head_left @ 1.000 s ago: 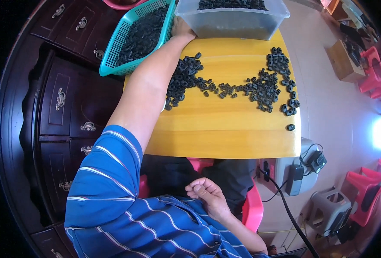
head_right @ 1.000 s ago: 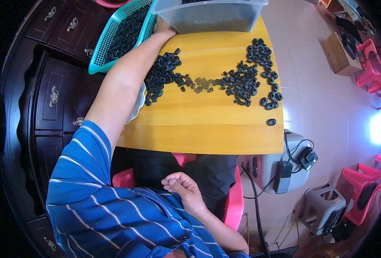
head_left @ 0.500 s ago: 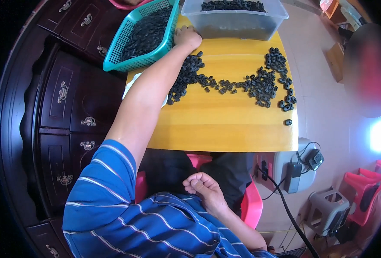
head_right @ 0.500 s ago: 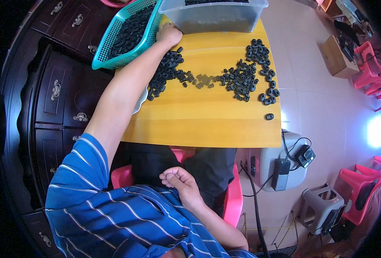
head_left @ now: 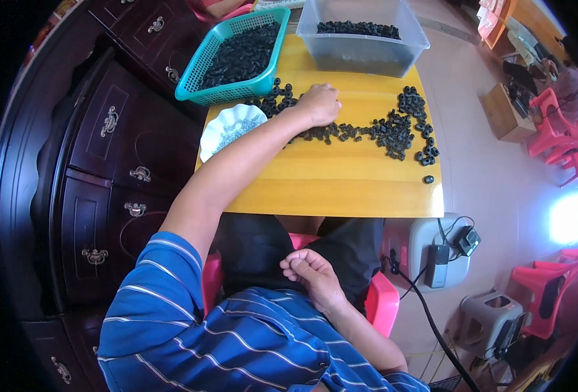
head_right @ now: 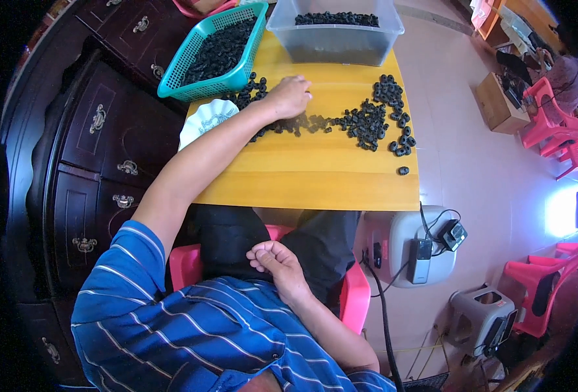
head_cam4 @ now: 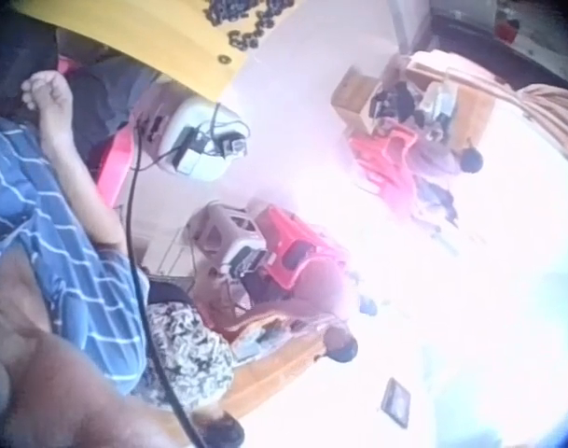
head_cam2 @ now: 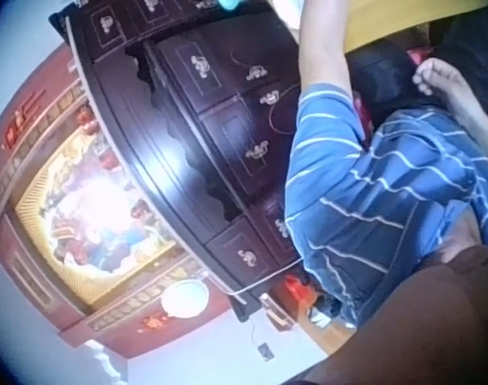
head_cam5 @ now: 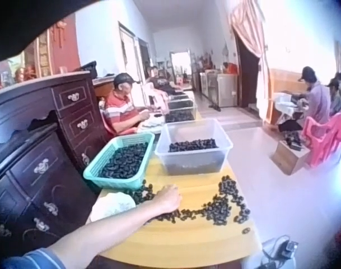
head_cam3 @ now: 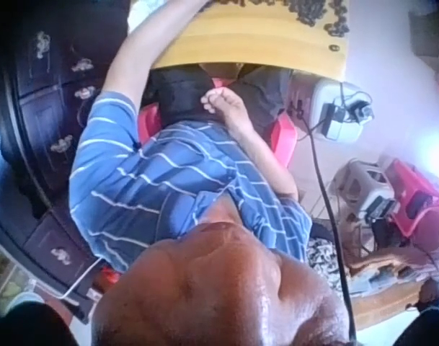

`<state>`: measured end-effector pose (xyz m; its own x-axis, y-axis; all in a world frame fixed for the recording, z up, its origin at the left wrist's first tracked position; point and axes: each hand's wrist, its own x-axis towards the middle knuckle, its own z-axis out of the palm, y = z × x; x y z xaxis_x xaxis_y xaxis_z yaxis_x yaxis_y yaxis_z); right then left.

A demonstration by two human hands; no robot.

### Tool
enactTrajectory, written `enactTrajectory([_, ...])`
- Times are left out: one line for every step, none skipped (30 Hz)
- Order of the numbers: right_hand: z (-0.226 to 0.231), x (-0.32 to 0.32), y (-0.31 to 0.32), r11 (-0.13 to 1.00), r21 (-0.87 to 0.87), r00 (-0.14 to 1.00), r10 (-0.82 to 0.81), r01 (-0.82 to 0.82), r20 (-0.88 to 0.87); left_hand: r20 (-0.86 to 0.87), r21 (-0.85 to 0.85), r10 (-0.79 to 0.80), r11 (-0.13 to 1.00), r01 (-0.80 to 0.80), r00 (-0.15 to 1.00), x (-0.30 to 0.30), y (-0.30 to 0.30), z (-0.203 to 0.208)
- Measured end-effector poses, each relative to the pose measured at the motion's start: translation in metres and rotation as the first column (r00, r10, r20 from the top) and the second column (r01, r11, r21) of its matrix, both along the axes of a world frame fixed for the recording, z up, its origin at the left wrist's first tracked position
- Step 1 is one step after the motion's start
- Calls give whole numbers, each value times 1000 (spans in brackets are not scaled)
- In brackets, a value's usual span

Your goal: The person sorts black plastic components between a bin, a basket, and the table, then picks up a component and a small metal spring from a white plate. They insert the spring into the plastic component and place the assembled unit back onto the table.

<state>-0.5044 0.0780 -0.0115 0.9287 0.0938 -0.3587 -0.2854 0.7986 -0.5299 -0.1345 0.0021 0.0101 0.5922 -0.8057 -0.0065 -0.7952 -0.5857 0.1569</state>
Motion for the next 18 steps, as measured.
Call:
enactTrajectory([0,0,1,1000,3,1000,0,0,4,7,-3,1,1000,-1,1000,-4,4,5])
enactTrajectory([1,0,2,1000,0,1000,0,0,11,-23,-62,-27,998,26,999,-7,7,9])
enactTrajectory([0,0,2,1000,-6,1000,6,-6,12,-49,-120,-58,991,52,997,-11,11,15])
enactTrajectory([0,0,1,1000,-12,1000,0,0,4,9,-103,-40,994,41,999,-22,11,39])
enactTrajectory([0,0,0,1000,-12,1000,-13,13,4,64,-165,-62,984,72,996,-24,9,58])
enactTrajectory([1,0,1,1000,-16,1000,-8,8,8,125,-226,-71,969,98,990,-21,12,74])
enactTrajectory([2,0,1,1000,-21,1000,-1,1,11,221,-310,-58,942,127,973,-13,12,85])
enactTrajectory([3,0,2,1000,-22,1000,-4,4,15,276,-345,-74,923,171,958,-5,12,95])
enactTrajectory([3,0,2,1000,-20,1000,-4,4,6,329,-377,-90,900,218,940,2,9,104])
enactTrajectory([3,0,1,1000,-17,1000,-2,2,-2,329,-350,-96,911,216,939,10,5,110])
enactTrajectory([3,0,1,1000,-18,1000,-6,6,2,333,-350,-100,910,221,938,16,3,113])
enactTrajectory([2,0,2,1000,-18,1000,-6,6,6,213,-320,-135,926,200,968,21,2,112])
enactTrajectory([2,0,2,1000,-17,1000,-6,6,9,89,-287,-164,940,183,982,25,1,110])
enactTrajectory([2,0,1,1000,-15,1000,-8,8,12,70,-264,-140,952,154,988,28,1,104])
enactTrajectory([2,1,1,1000,-17,1000,-12,13,15,70,-261,-146,952,159,987,29,2,104])
enactTrajectory([2,1,0,1000,-19,1000,-16,17,17,128,-298,-129,941,162,983,31,4,104])
enactTrajectory([2,2,0,1000,-15,1000,-21,21,16,184,-334,-110,928,167,977,32,6,104])
enactTrajectory([2,2,-1,999,-25,1000,-23,23,13,207,-311,-69,941,133,976,31,5,115])
